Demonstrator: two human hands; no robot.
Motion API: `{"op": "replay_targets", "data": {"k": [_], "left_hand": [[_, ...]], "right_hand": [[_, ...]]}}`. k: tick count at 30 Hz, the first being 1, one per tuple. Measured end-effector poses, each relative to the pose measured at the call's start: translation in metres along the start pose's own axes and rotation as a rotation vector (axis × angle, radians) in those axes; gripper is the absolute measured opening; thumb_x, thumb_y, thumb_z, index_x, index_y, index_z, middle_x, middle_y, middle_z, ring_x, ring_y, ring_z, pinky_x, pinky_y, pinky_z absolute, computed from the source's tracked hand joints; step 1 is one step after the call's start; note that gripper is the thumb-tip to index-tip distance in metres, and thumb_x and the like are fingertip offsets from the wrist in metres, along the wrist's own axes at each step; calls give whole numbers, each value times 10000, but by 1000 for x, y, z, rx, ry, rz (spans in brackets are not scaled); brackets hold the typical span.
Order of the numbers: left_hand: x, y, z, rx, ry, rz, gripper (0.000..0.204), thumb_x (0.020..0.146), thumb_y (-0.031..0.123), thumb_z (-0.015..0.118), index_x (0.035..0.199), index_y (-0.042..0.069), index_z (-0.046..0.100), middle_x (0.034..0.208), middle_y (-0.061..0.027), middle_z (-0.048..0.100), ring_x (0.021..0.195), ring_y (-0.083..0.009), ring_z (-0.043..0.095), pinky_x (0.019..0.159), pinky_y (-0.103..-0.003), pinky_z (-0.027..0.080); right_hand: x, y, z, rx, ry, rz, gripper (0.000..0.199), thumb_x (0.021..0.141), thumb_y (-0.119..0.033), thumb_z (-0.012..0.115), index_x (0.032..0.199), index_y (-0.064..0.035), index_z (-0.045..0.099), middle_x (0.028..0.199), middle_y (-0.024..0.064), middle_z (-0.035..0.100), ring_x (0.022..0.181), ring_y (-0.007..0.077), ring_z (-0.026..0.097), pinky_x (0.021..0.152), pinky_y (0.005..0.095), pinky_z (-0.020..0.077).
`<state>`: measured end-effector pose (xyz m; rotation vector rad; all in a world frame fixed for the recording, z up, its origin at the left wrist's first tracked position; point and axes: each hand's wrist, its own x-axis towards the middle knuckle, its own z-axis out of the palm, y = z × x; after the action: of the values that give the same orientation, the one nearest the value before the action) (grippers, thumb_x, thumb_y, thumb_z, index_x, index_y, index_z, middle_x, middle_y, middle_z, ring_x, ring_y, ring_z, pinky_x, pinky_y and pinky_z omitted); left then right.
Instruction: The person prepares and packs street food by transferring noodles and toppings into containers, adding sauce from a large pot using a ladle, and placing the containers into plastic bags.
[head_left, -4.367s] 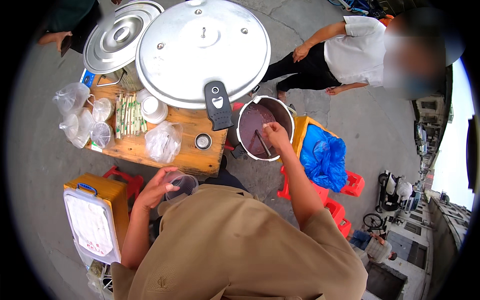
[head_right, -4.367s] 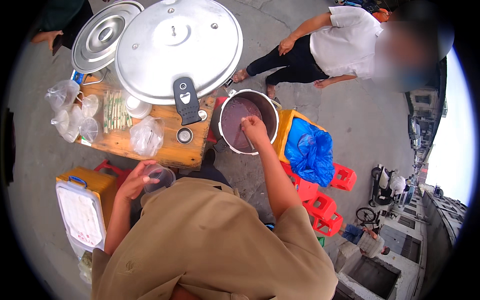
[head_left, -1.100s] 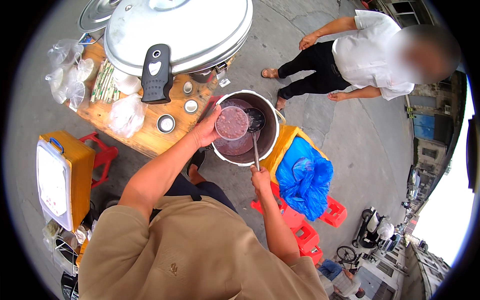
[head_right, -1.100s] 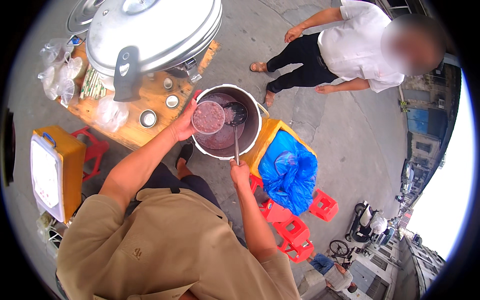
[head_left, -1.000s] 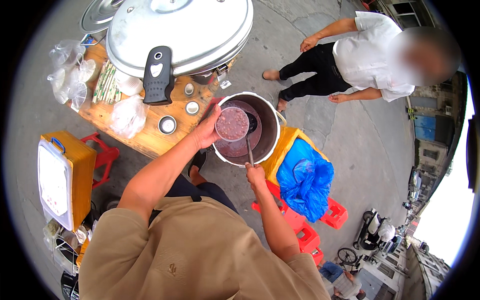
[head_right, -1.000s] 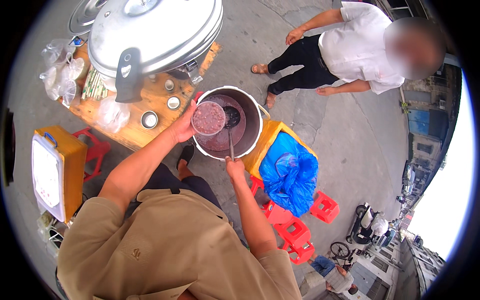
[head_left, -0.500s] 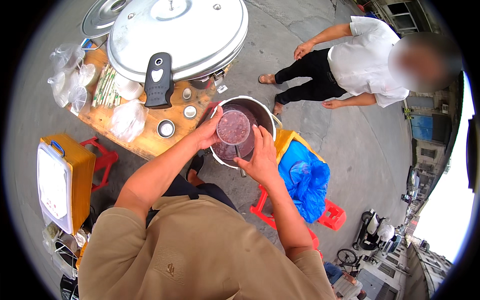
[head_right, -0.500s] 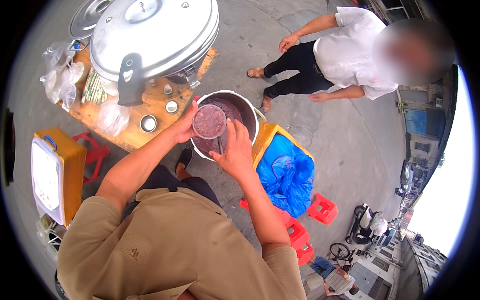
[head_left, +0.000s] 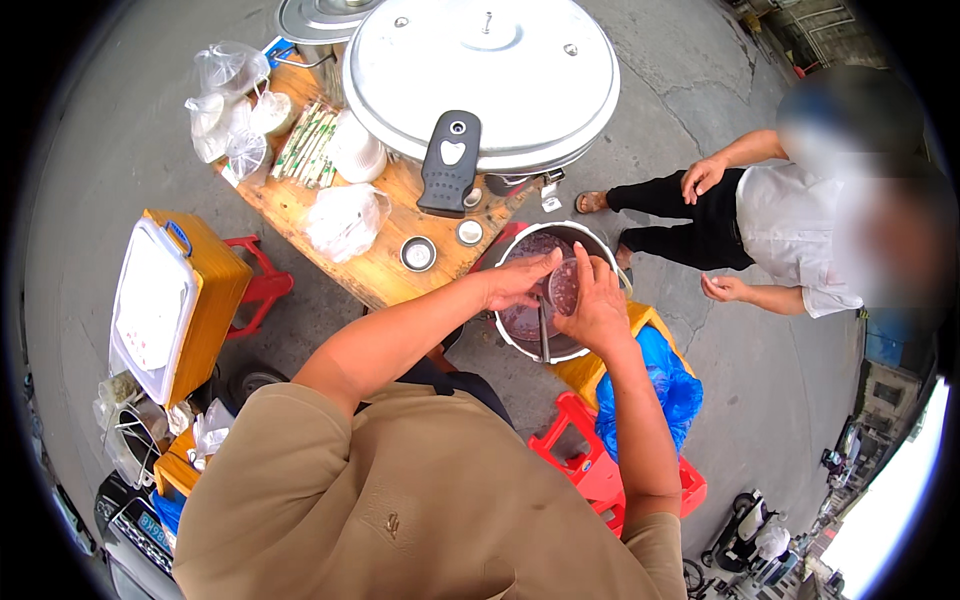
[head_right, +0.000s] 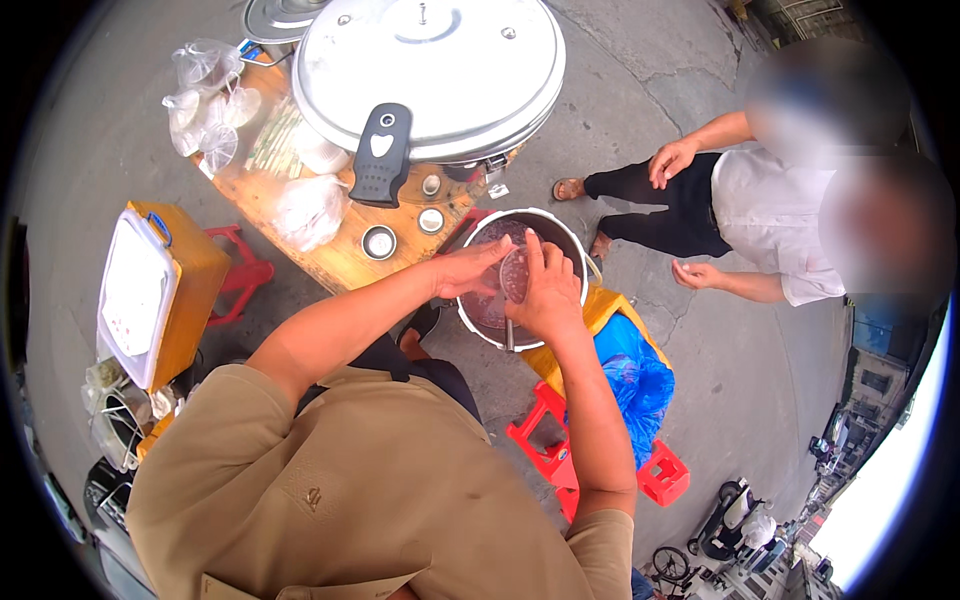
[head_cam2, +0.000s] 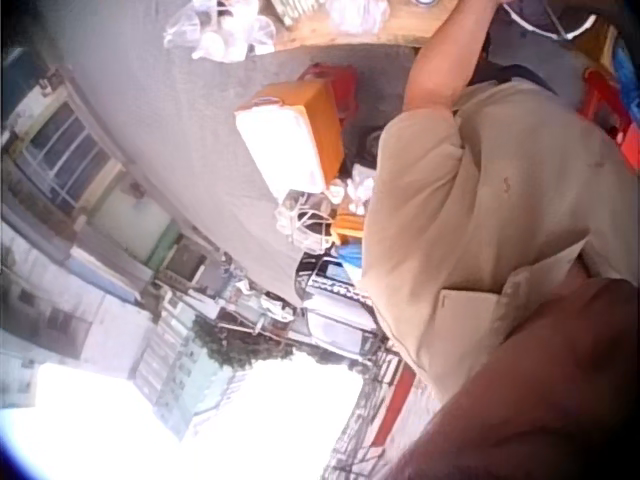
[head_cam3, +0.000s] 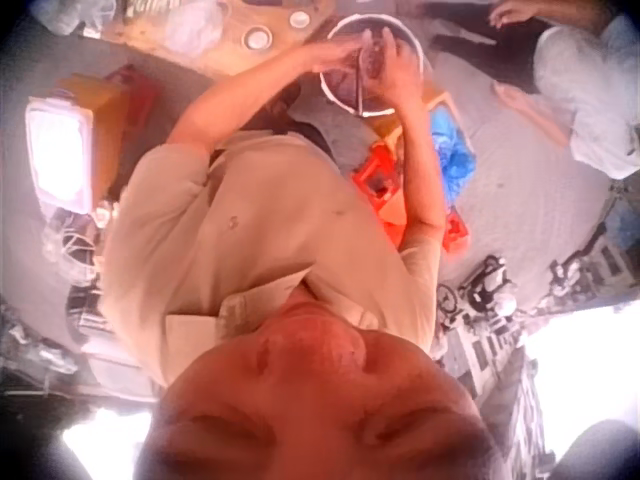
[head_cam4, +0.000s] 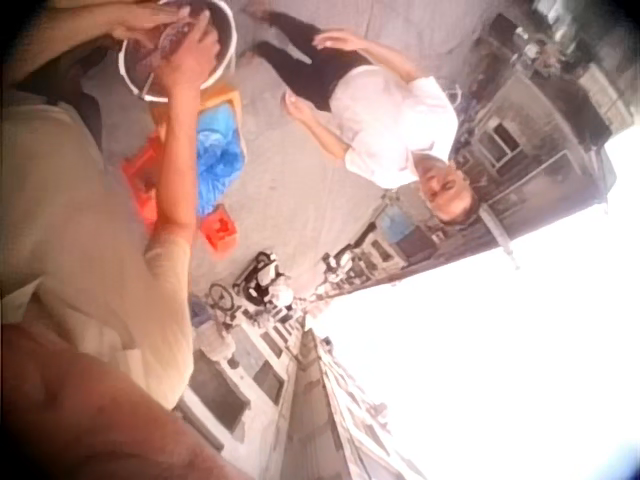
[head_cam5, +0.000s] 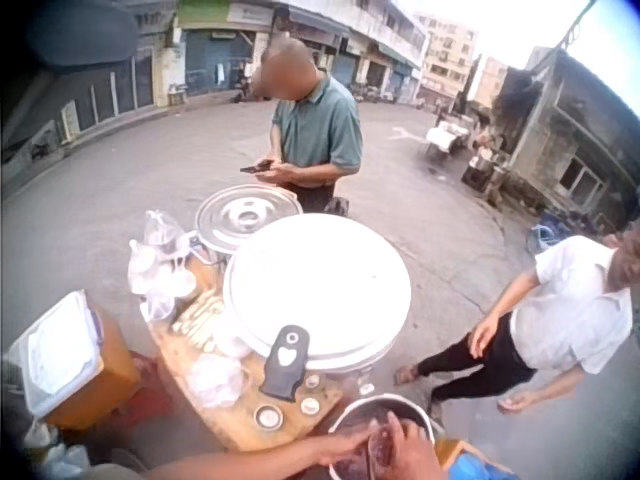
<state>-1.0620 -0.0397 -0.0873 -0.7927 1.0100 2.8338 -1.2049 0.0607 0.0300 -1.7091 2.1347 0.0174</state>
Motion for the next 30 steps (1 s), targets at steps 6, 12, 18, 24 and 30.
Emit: {"op": "replay_targets", "data": {"k": [6,12,18,24,30], "left_hand": [[-96,5,-70,324,450,332,368,948,303,721,1197,43,642,975,-10,669,836,-101,627,725,-263,509],[-196,-6,-193,1087,1320,355,142,884,169,677,917,31,677,817,-156,686,744,-317,680,696,-416,544],[-195,-20,-224,1336,1459,65,248,919,292,665,1001,58,668,1016,-162,674,879,-383,689,764,-488,554],[-178,-30,-238,1286,1493,28,246,944,304,639,1030,75,673,1084,-157,655,921,-383,686,783,-493,554],[-188,-31,-248,1252,1439,283,223,938,229,675,1039,40,733,1016,-193,684,927,-395,668,805,-467,530]], "right_hand": [[8,34,-18,-8,100,39,1149,613,-252,869,1578,-101,265,1384,206,467,1278,419,482,1042,497,448],[21,87,-46,-70,193,62,1149,616,-260,869,1571,-75,259,1362,241,486,1247,431,511,1047,506,448],[37,111,-59,-62,231,129,1161,627,-320,888,1570,-84,252,1360,271,489,1194,459,567,1000,508,495],[41,131,-64,-95,196,180,1185,619,-369,899,1569,-75,254,1387,280,480,1240,443,549,1031,496,485],[50,157,-77,-93,159,280,1239,592,-405,909,1586,-96,238,1470,231,446,1330,420,493,1070,521,457]]}}
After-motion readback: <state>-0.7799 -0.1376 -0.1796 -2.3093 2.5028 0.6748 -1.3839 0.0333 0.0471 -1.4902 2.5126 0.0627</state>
